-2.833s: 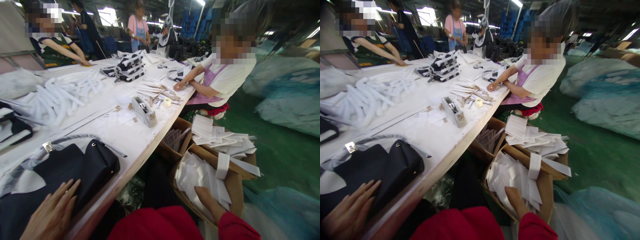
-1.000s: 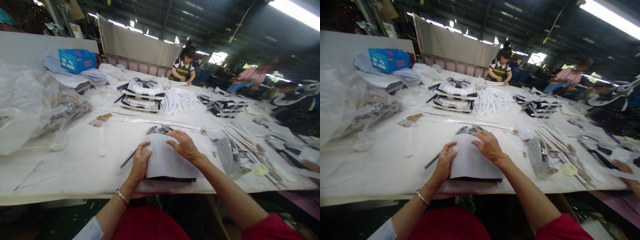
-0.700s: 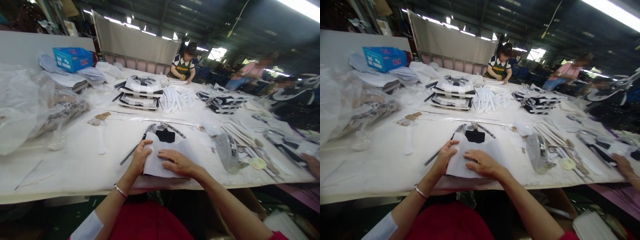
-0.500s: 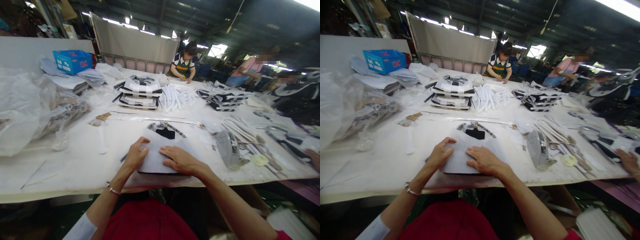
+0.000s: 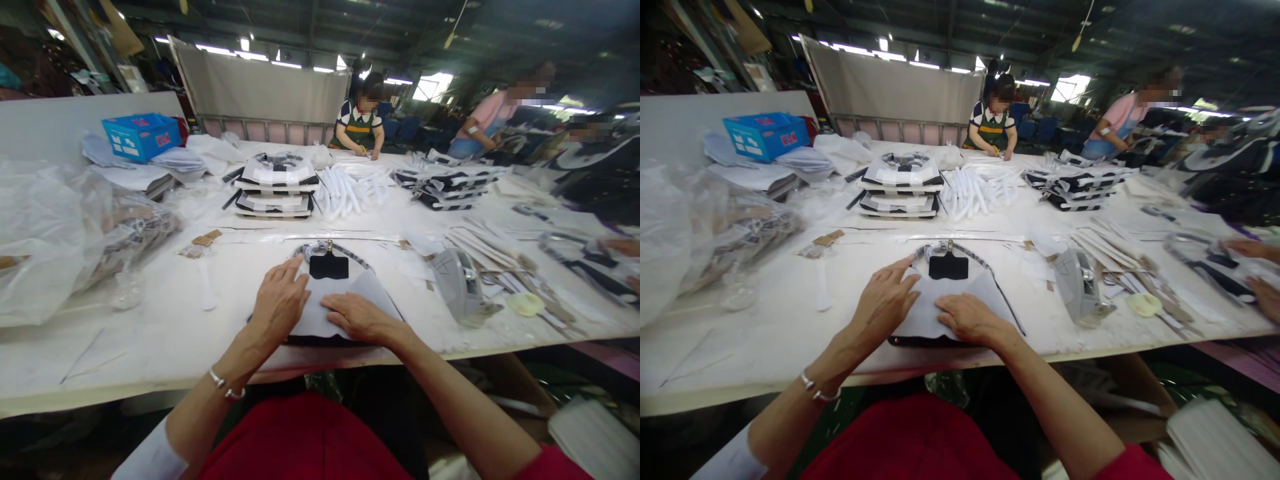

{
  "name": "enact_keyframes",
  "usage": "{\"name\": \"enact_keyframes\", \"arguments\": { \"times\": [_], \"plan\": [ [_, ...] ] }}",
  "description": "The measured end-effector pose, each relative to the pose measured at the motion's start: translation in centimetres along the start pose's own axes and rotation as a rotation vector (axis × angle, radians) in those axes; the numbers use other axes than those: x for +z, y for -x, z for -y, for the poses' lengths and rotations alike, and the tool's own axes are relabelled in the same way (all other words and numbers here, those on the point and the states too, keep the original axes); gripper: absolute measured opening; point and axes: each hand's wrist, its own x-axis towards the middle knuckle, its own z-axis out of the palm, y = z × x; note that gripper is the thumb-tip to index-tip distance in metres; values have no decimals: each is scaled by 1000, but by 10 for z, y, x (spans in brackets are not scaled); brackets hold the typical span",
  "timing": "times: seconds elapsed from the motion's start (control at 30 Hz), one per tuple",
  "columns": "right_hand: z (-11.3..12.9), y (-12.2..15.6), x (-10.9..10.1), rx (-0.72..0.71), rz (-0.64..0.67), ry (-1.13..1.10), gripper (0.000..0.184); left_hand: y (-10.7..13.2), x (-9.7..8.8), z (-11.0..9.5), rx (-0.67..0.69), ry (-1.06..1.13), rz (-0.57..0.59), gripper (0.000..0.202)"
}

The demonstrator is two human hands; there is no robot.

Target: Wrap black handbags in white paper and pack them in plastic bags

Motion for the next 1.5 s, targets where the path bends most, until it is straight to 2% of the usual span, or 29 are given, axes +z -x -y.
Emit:
{"name": "enact_keyframes", "arguments": {
  "times": [0.07, 0.13, 0.2, 0.3, 0.43, 0.6, 0.8, 0.9, 1.07, 1.13, 1.23, 1.3, 1.4, 1.5],
  "plan": [
    [-1, -1, 0, -28, -10, -34, 37, 2, 4, -13, 198, 98, 93, 42],
    [-3, 0, -6, -27, -8, -104, 36, 7, 16, -21, 290, 189, 231, 67],
    [-5, 5, -15, -17, 4, -159, 37, 13, 29, -23, 265, 211, 325, 74],
    [-1, 16, -32, -24, 26, -137, 42, 17, 38, -20, 222, 172, 372, 67],
    [8, 27, -45, -55, 41, -11, 58, 11, 33, -16, 232, 141, 369, 71],
    [0, 26, -44, -43, 59, -7, 47, -5, 29, -14, 240, 89, 366, 63],
    [-16, 17, -42, -80, -42, -1, 35, -13, 33, -11, 269, 99, 299, 61],
    [-20, 15, -31, -110, -86, 50, 31, -9, 39, -10, 259, 160, 275, 63],
    [-24, 16, -2, -101, -140, 85, 34, 0, 48, -9, 244, 195, 386, 73],
    [-23, 19, 4, -79, -137, 95, 36, 4, 50, -9, 237, 204, 393, 76],
    [-21, 24, 6, -90, -158, 101, 35, 13, 54, -7, 265, 226, 304, 75],
    [-19, 27, 5, -142, -179, 97, 31, 21, 57, -5, 318, 231, 234, 66],
    [-14, 30, -1, -181, -157, 61, 27, 31, 58, -4, 387, 235, 195, 54],
    [-9, 28, -7, -68, -116, -43, 33, 31, 50, -7, 391, 258, 214, 48]
  ]
}}
